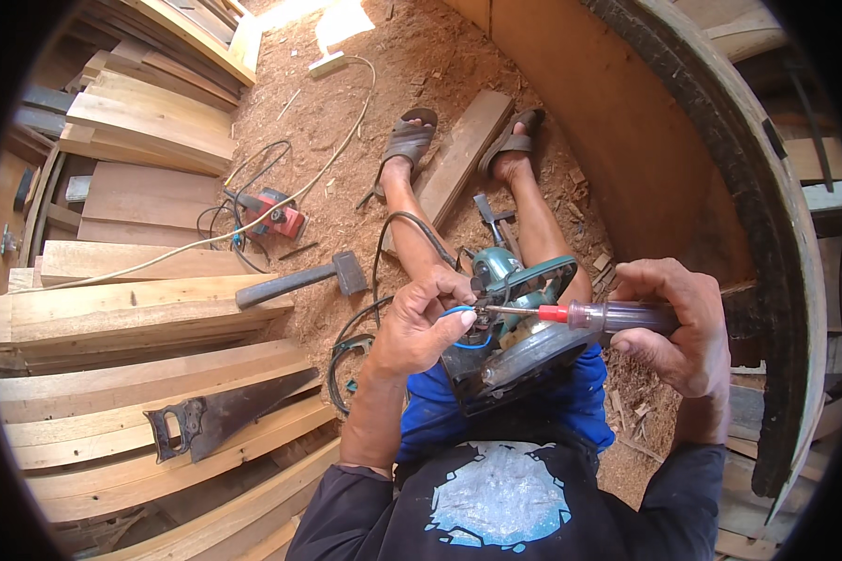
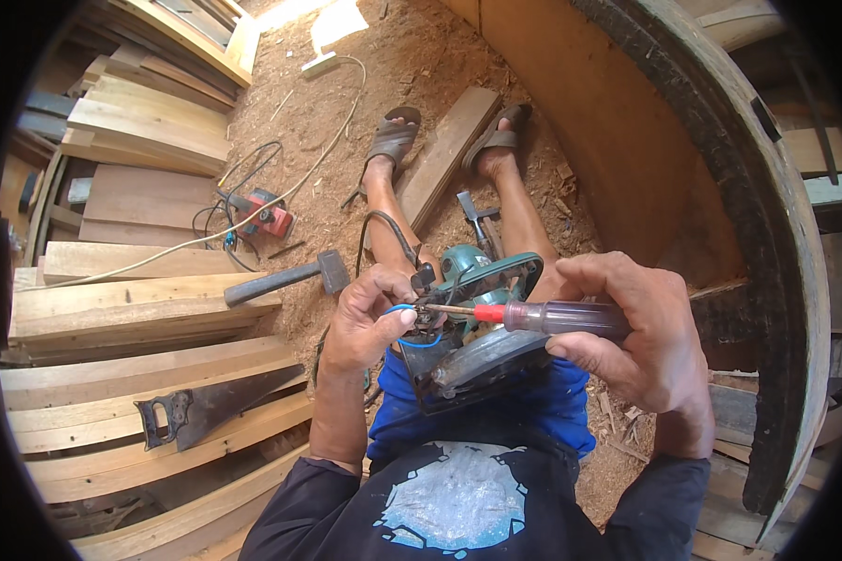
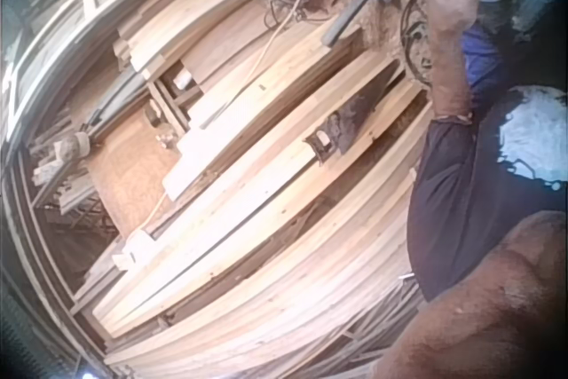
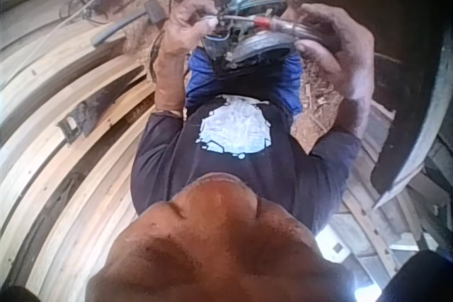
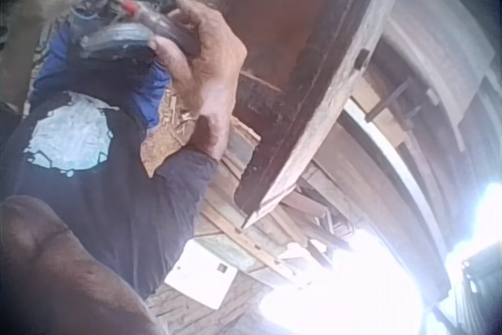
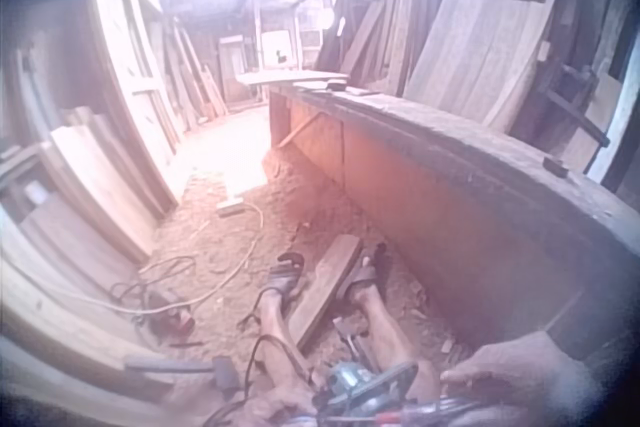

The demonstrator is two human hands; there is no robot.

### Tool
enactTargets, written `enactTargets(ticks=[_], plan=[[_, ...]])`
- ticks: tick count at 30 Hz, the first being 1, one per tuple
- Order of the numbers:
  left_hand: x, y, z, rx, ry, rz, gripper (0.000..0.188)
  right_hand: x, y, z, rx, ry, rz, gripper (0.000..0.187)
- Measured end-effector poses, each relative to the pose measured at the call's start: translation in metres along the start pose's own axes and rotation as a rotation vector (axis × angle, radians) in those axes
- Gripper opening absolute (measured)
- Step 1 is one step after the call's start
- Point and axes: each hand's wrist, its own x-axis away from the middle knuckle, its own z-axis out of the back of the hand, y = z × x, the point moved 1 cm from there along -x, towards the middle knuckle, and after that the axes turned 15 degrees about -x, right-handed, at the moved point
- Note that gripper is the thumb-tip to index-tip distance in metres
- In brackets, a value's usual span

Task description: The person connects wires to a terminal block on a circular saw using a screwdriver, handling the wires and small screws by hand while sitting on the ground in a woodworking shop.

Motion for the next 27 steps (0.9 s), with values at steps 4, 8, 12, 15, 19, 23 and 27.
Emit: enactTargets(ticks=[4,8,12,15,19,23,27], plan=[[0.002,-0.002,0.000,0.034,0.022,0.016,0.017,0.001,0.008,0.000,0.039,-0.009,-0.017,0.034],[0.003,0.000,0.003,0.039,0.009,0.029,0.018,-0.007,0.002,0.005,0.265,-0.176,0.182,0.038],[0.006,0.007,0.005,-0.045,0.020,0.032,0.017,-0.008,0.006,-0.001,0.232,-0.146,0.194,0.040],[0.005,0.005,-0.001,0.026,0.049,-0.018,0.016,-0.003,0.005,-0.004,0.289,-0.103,0.188,0.043],[0.006,0.004,-0.003,0.091,0.075,0.008,0.016,0.000,0.003,-0.004,0.442,-0.216,0.081,0.049],[0.008,-0.001,-0.002,0.140,0.084,0.008,0.016,0.001,0.013,0.003,0.251,-0.134,-0.008,0.047],[0.010,-0.007,-0.008,0.051,0.151,-0.037,0.016,-0.011,0.041,-0.026,-0.354,0.026,-0.379,0.039]])
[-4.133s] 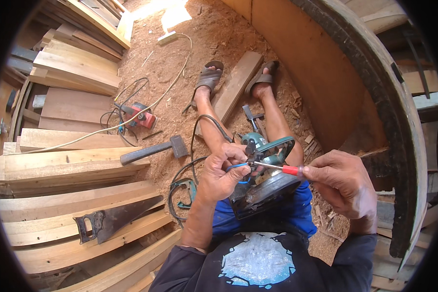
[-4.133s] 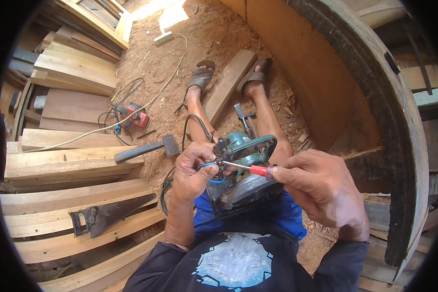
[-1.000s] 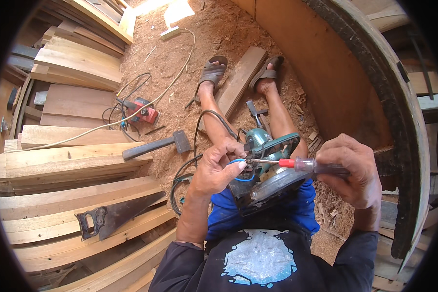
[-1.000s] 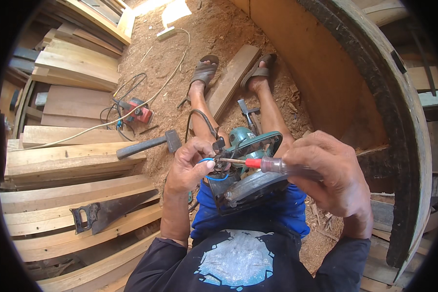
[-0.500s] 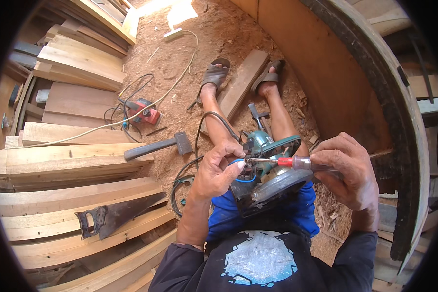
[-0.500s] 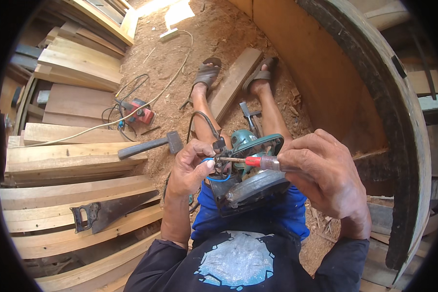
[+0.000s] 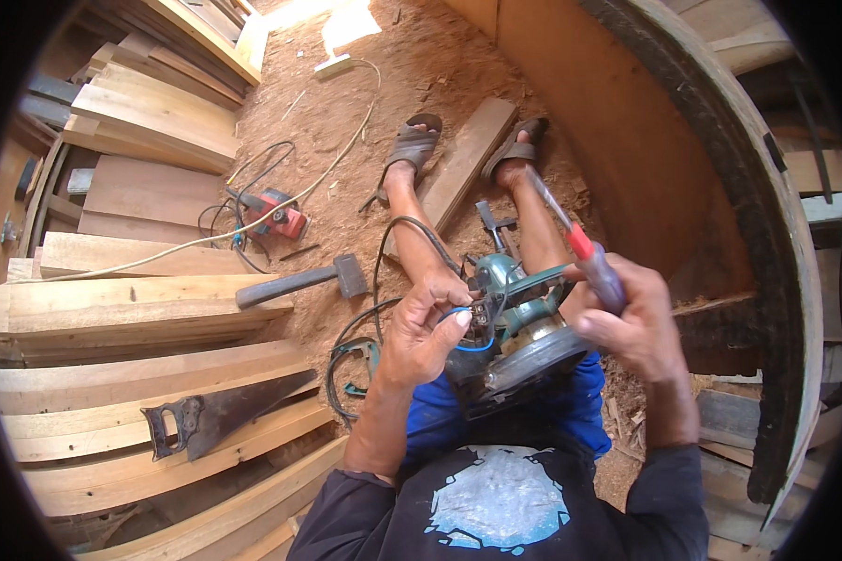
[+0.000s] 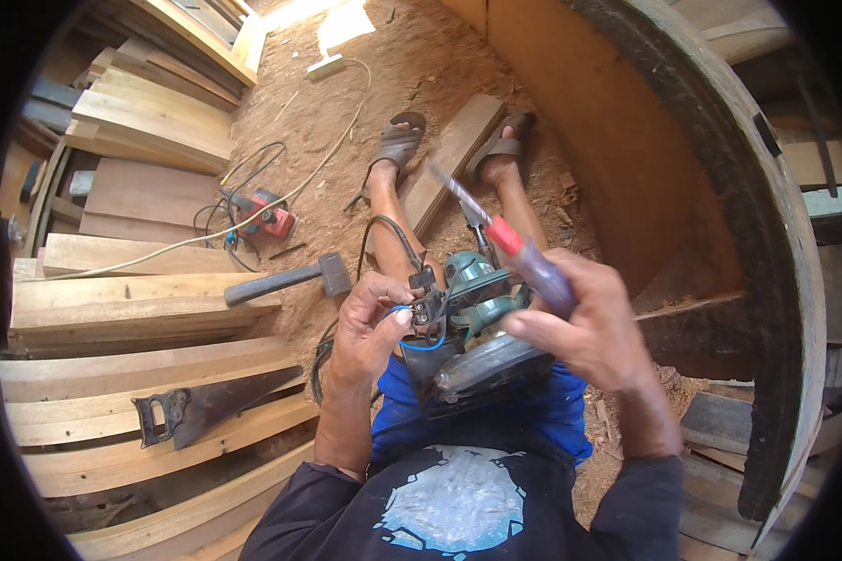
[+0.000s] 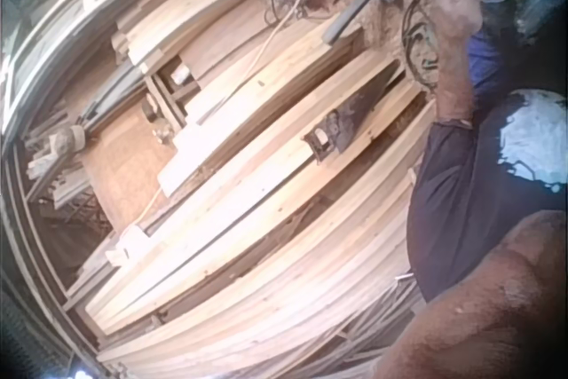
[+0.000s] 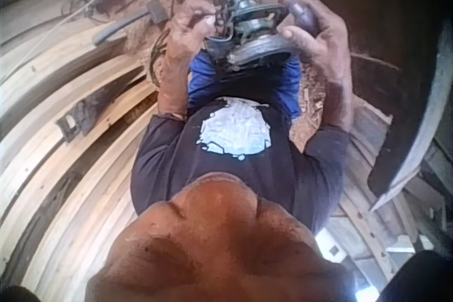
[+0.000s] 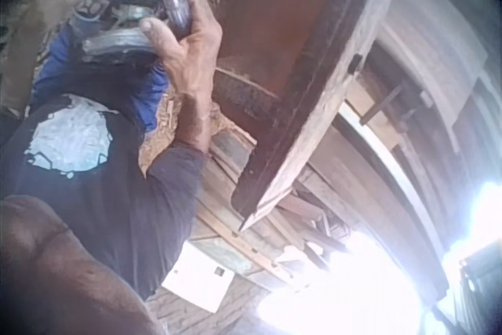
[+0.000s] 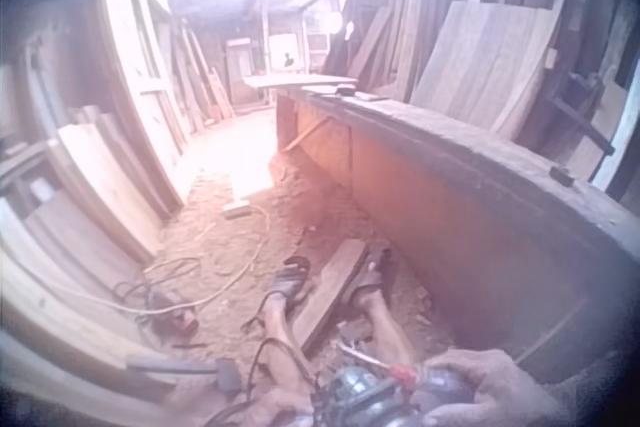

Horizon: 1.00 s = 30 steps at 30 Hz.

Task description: The person connects wires to a terminal block on a circular saw using a screwdriver, handling the wires and small screws by hand while sitting on the ground in a woodworking shop.

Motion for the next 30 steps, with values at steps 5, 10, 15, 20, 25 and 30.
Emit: enactTargets(ticks=[5,10,15,20,25,30], plan=[[0.001,0.018,-0.013,-0.073,0.002,-0.086,0.014,-0.024,0.025,-0.045,-0.209,-0.026,-0.024,0.033],[0.006,0.015,-0.018,-0.039,0.039,-0.069,0.015,-0.032,0.038,-0.052,-0.304,-0.080,-0.106,0.027],[0.002,0.022,-0.020,-0.385,0.185,-0.235,0.020,-0.033,0.042,-0.051,-0.332,-0.109,-0.171,0.025],[0.008,0.035,-0.027,-0.663,0.296,-0.321,0.020,-0.032,0.041,-0.053,-0.339,-0.123,-0.133,0.026],[0.004,0.040,-0.029,-0.837,0.357,-0.473,0.020,-0.031,0.044,-0.052,-0.354,-0.123,-0.131,0.026],[0.004,0.041,-0.028,-0.816,0.332,-0.476,0.022,-0.031,0.044,-0.052,-0.378,-0.093,-0.144,0.022]])
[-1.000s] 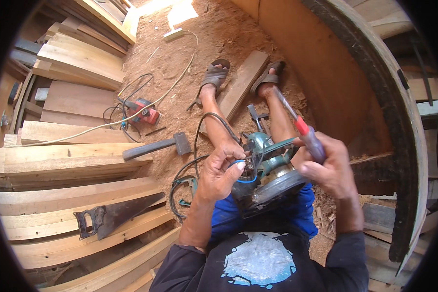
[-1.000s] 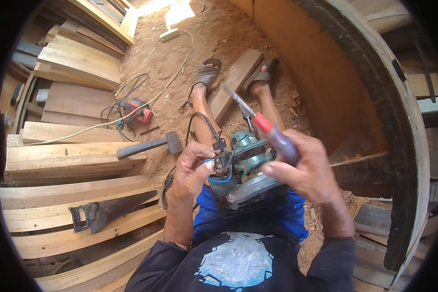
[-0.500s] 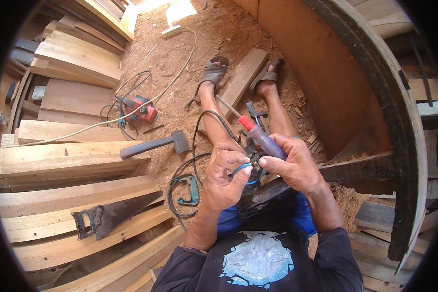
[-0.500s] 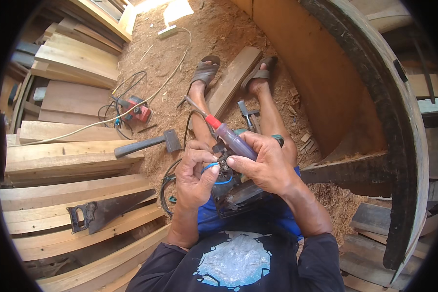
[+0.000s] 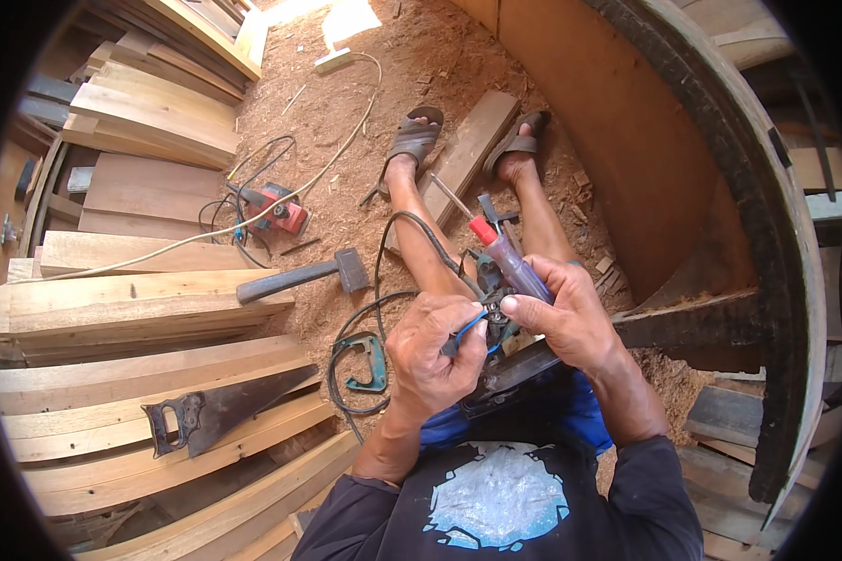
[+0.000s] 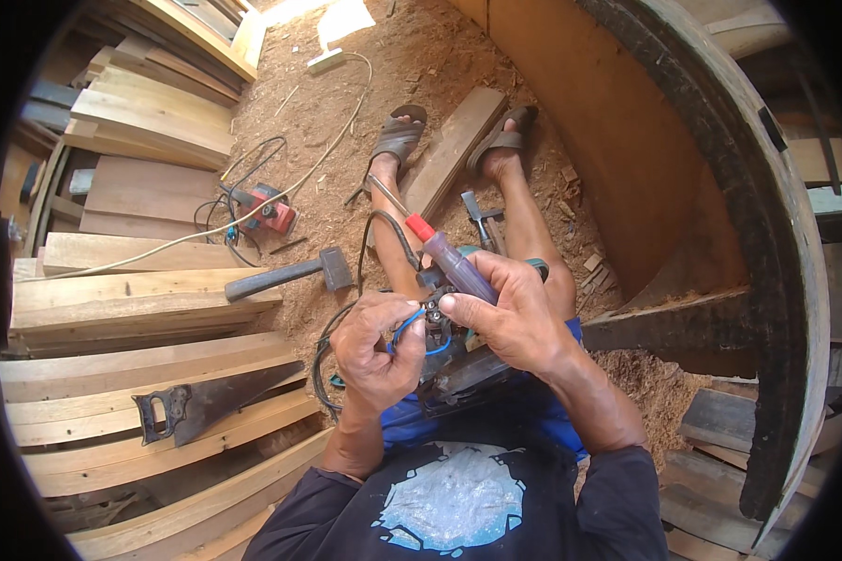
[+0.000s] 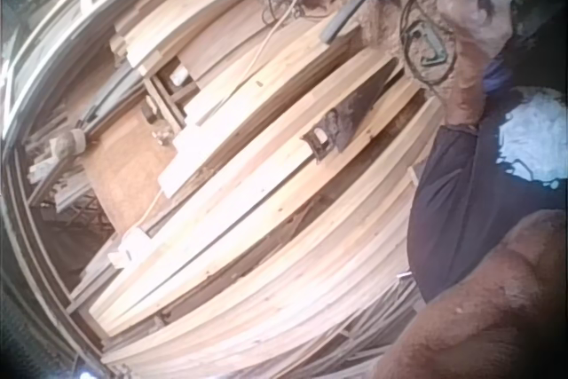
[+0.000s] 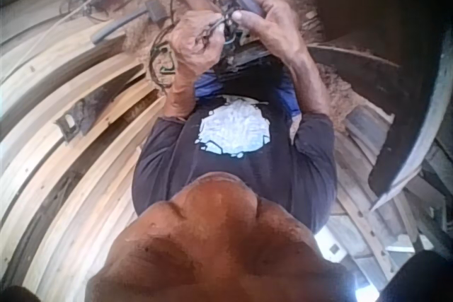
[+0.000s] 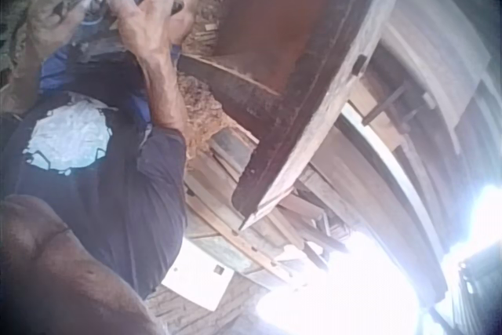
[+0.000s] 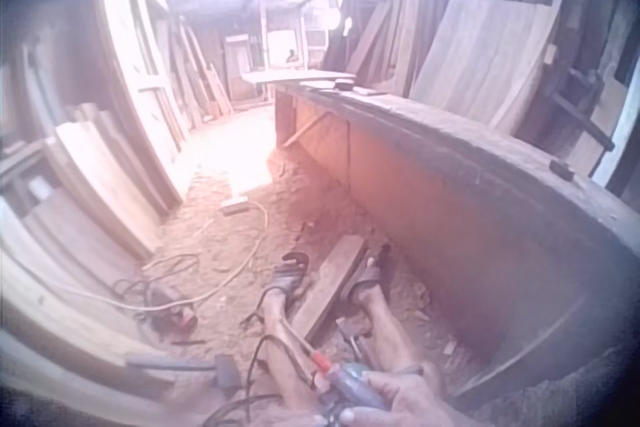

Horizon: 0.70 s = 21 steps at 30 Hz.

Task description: The person connects wires to a terminal block on a circular saw using a screwdriver, handling the wires and small screws by hand while sitting on the ground in a woodworking shop.

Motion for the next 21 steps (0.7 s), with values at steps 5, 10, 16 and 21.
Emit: enactTargets(ticks=[5,10,16,21], plan=[[0.002,0.003,0.002,-0.001,-0.045,0.100,0.020,0.000,0.004,0.000,-0.045,0.011,-0.013,0.021],[0.007,-0.006,-0.002,0.134,-0.095,0.173,0.019,-0.001,0.006,0.000,-0.025,0.038,0.002,0.019],[0.010,-0.011,-0.006,0.271,-0.141,0.215,0.019,0.000,0.007,0.001,0.003,0.042,0.023,0.024],[0.016,-0.011,-0.014,0.222,-0.050,0.214,0.015,0.000,0.007,0.003,-0.003,0.028,0.034,0.028]])
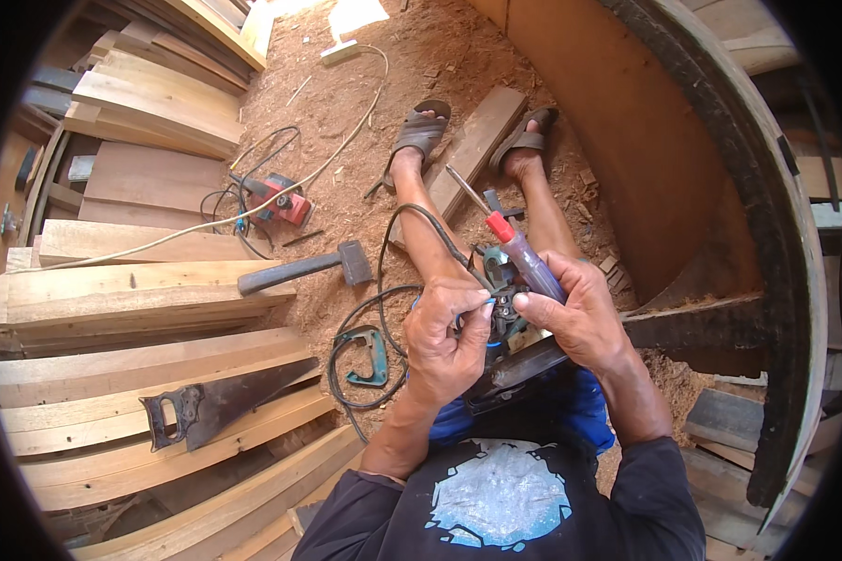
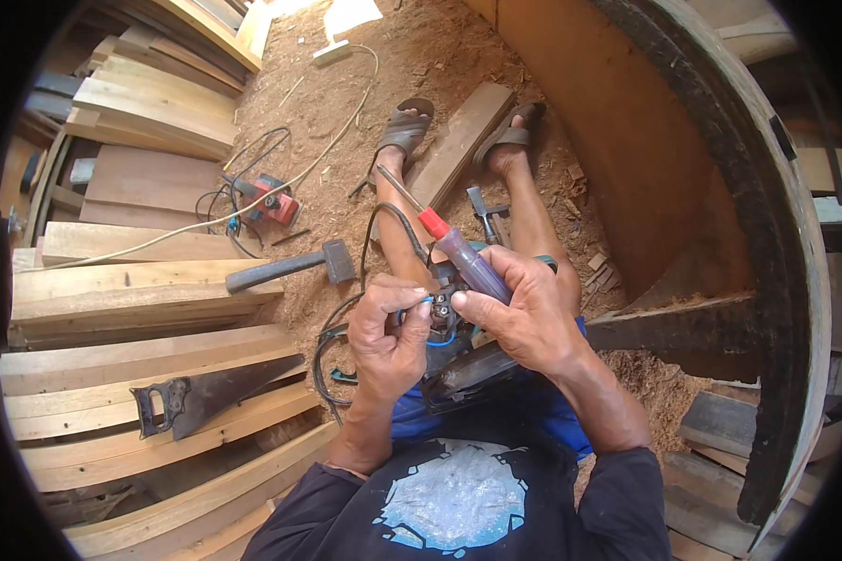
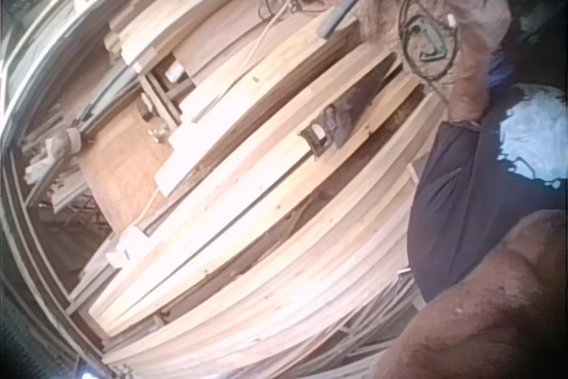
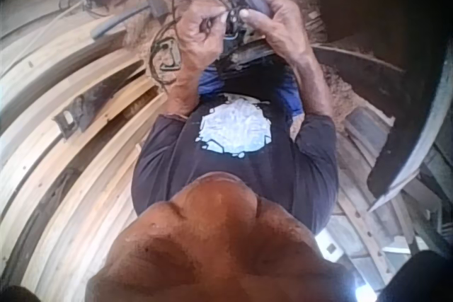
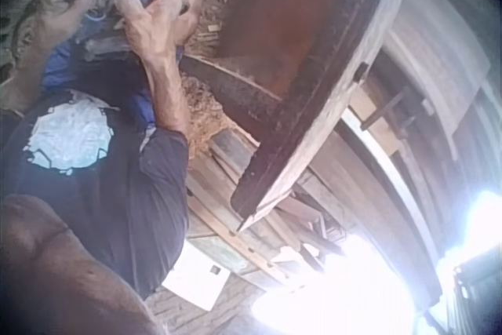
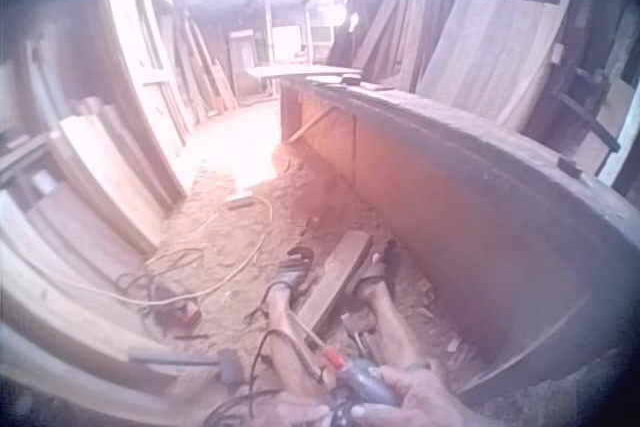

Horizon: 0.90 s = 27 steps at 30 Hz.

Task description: The person connects wires to a terminal block on a circular saw using a screwdriver, handling the wires and small screws by hand while sitting on the ground in a woodworking shop.

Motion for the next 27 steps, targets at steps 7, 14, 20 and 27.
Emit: enactTargets(ticks=[7,14,20,27], plan=[[-0.007,0.003,0.005,0.009,-0.004,-0.030,0.015,0.000,0.002,0.003,-0.008,-0.004,0.003,0.024],[-0.017,0.018,0.012,-0.231,-0.040,-0.162,0.014,0.001,0.005,0.005,0.004,0.047,-0.023,0.021],[-0.005,0.016,0.012,0.005,-0.096,0.034,0.019,0.002,0.003,0.002,-0.012,0.070,-0.004,0.019],[-0.011,0.011,0.017,0.138,-0.199,0.088,0.018,0.004,0.002,0.004,-0.053,0.087,0.006,0.019]])
